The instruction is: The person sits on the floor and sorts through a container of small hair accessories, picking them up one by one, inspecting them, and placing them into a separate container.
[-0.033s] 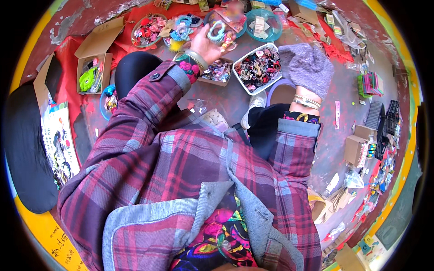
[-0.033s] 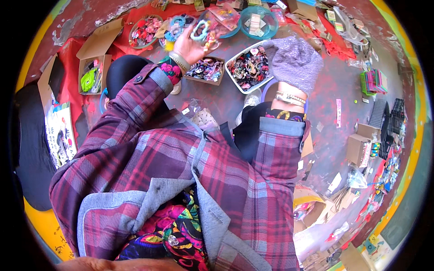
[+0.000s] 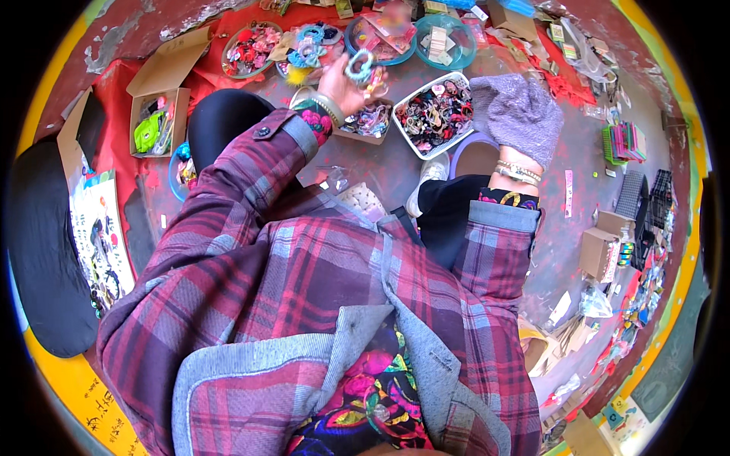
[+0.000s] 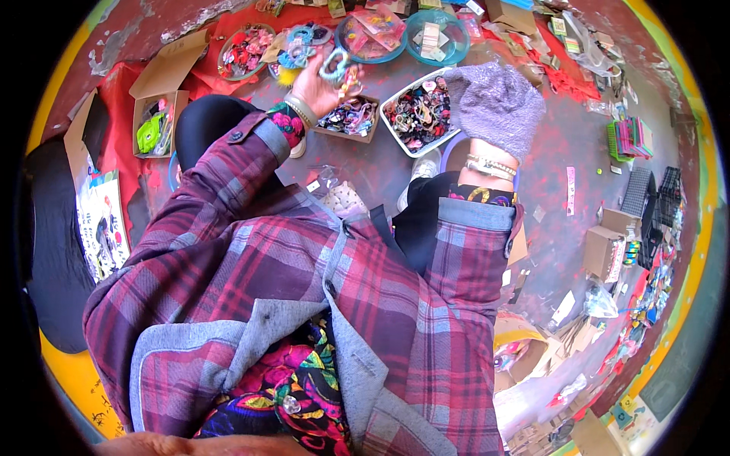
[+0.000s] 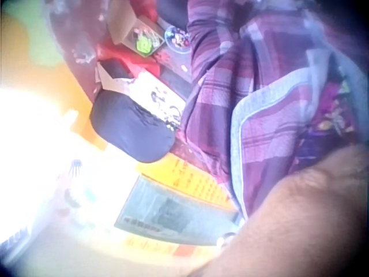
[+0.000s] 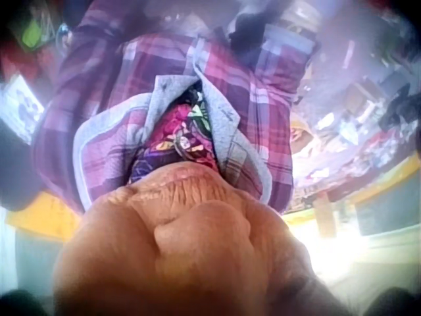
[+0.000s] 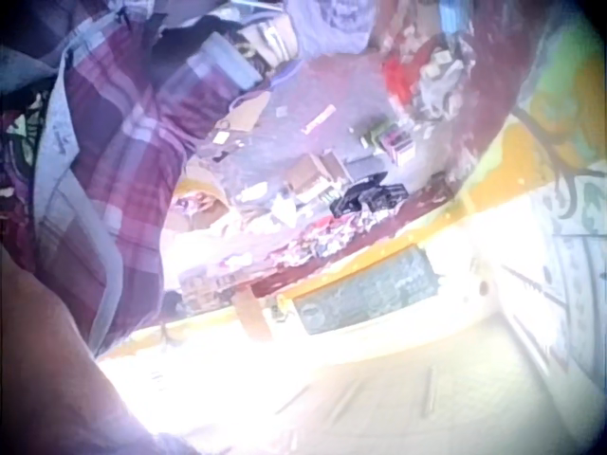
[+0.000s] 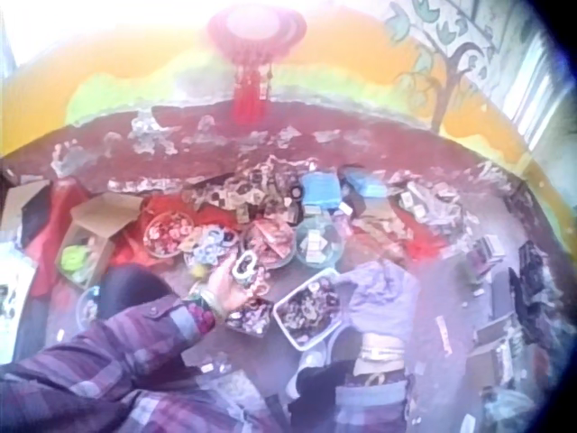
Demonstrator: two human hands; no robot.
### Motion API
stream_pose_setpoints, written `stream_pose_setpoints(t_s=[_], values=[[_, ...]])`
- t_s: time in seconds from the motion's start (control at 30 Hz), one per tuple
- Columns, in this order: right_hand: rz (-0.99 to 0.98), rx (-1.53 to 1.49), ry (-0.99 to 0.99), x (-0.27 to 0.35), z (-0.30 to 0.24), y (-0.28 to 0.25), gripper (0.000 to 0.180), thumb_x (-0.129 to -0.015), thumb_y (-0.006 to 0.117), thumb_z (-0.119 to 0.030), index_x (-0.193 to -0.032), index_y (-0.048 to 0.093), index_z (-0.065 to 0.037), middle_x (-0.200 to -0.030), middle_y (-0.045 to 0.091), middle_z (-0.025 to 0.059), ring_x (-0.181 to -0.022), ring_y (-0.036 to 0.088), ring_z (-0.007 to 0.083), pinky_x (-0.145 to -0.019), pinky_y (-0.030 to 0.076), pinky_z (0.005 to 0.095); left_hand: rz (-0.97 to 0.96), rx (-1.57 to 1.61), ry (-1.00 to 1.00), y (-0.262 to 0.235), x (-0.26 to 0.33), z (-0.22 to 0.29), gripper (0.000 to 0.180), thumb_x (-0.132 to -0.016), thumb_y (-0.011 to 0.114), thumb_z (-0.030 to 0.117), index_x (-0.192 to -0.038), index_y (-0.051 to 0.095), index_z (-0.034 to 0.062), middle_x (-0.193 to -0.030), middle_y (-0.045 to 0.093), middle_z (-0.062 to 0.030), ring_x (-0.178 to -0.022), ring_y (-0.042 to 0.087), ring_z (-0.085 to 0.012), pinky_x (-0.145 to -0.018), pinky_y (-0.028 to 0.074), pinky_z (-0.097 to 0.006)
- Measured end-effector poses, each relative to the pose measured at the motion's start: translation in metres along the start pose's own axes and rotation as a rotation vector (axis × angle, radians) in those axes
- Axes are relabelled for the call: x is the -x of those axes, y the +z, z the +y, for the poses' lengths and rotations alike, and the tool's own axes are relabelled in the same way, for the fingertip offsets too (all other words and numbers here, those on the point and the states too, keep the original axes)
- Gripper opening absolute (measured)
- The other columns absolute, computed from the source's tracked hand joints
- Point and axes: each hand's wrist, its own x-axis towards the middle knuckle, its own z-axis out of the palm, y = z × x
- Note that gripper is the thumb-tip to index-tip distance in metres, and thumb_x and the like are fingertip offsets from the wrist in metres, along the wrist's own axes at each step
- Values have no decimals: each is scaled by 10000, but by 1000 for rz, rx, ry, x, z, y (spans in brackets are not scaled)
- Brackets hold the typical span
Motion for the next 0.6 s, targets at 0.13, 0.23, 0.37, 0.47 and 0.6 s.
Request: stream_pose_setpoints(t_s=[0.13, 0.23, 0.37, 0.47, 0.6], values=[[51, -33, -198, 2, 1, 5, 167, -780, 493, -181, -794, 605, -58, -781, 615, 68, -705, 587, 199, -612, 477, 316, 197, 56, -63, -60, -6, -23, 382, -907, 312, 403, -1016, 477, 76, -1049, 505, -202, -1020, 482, -378, -833, 388, -555], [-35, -436, -110, 3, -2, 7, 240, -858, 422, -144, -835, 566, 47, -790, 603, 88, -711, 573, 183, -635, 478, 313, 156, 85, -58, -73, -14, -36, 380, -912, 306, 387, -968, 497, 64, -1029, 511, -176, -919, 518, -345, -830, 385, -554], [5, -342, -35, 1, -3, 8, 110, -723, 528, -177, -719, 629, -132, -718, 604, 22, -679, 585, 195, -610, 484, 317, 555, -1623, 193, -169, -53, -33, 307, -887, 361, 290, -951, 509, 28, -910, 559, -141, -870, 536, -253, -785, 426, -411], [23, -232, -160, -4, -8, 13, 94, -706, 536, -175, -690, 628, -167, -705, 597, 7, -662, 579, 202, -606, 479, 314, 594, -2337, 460, -180, -50, -17, 215, -839, 425, 191, -943, 519, 28, -872, 569, -151, -849, 541, -247, -730, 433, -382], [-68, -850, 46, 1, -2, 23, 80, -707, 535, -209, -719, 612, -191, -703, 588, -9, -645, 569, 188, -588, 468, 294, 276, -2273, 763, -157, -49, -32, 178, -773, 499, 201, -870, 539, 57, -817, 557, -129, -794, 536, -258, -685, 430, -382]])
